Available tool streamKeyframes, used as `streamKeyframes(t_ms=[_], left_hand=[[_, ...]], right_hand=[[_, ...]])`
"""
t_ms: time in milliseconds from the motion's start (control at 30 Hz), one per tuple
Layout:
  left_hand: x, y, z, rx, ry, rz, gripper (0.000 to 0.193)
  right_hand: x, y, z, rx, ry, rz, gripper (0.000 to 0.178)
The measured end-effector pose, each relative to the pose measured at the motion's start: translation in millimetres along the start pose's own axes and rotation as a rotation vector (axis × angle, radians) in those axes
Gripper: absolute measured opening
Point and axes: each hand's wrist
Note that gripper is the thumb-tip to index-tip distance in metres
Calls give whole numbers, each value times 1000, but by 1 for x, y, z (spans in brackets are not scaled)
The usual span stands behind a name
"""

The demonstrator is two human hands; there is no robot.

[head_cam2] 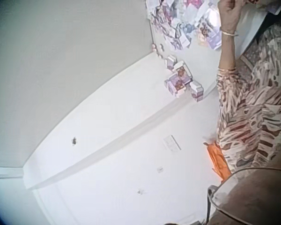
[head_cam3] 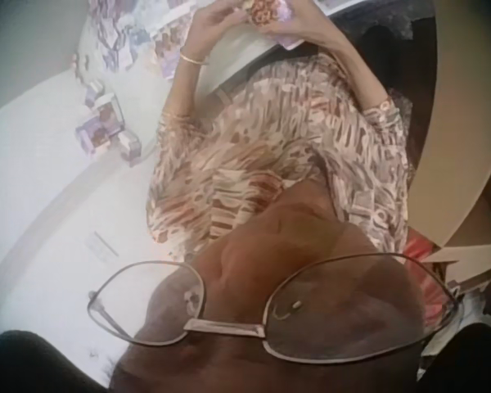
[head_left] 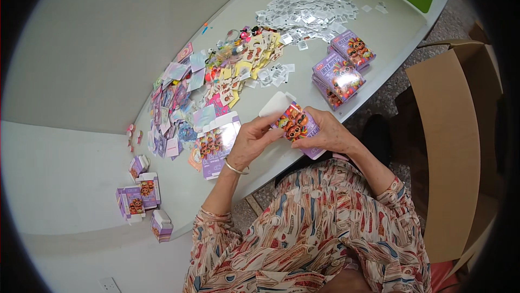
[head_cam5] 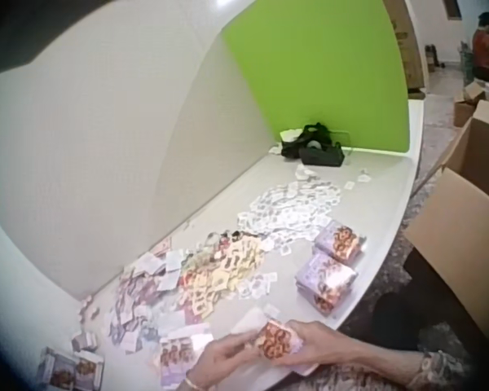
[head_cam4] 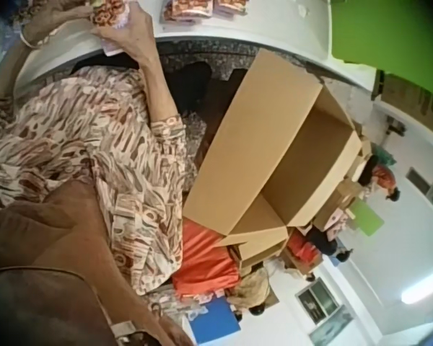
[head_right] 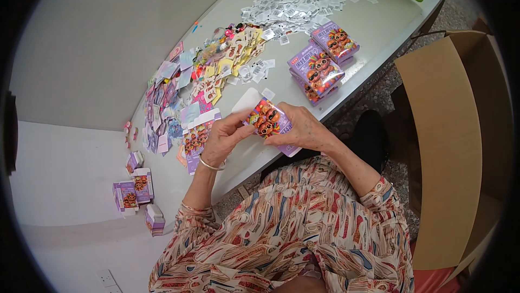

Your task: The recorder is sorting small decorative cards and inserting them into purple retail packaging on a white workshop table.

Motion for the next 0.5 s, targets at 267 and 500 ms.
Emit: streamKeyframes(t_ms=[267,500], left_hand=[[-2,-12,-23,-165,-121,230,78],[2,-4,13,61,-291,214,66]], right_hand=[[-9,7,-1,63,26,101,56],[-11,5,-1,90,6,111,58]])
Point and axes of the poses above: each hand's wrist, its own y-axis away from the middle knuckle, its own x-axis out of the palm, z = x × y, and after that the axes turned 4 degrees about x, right-handed
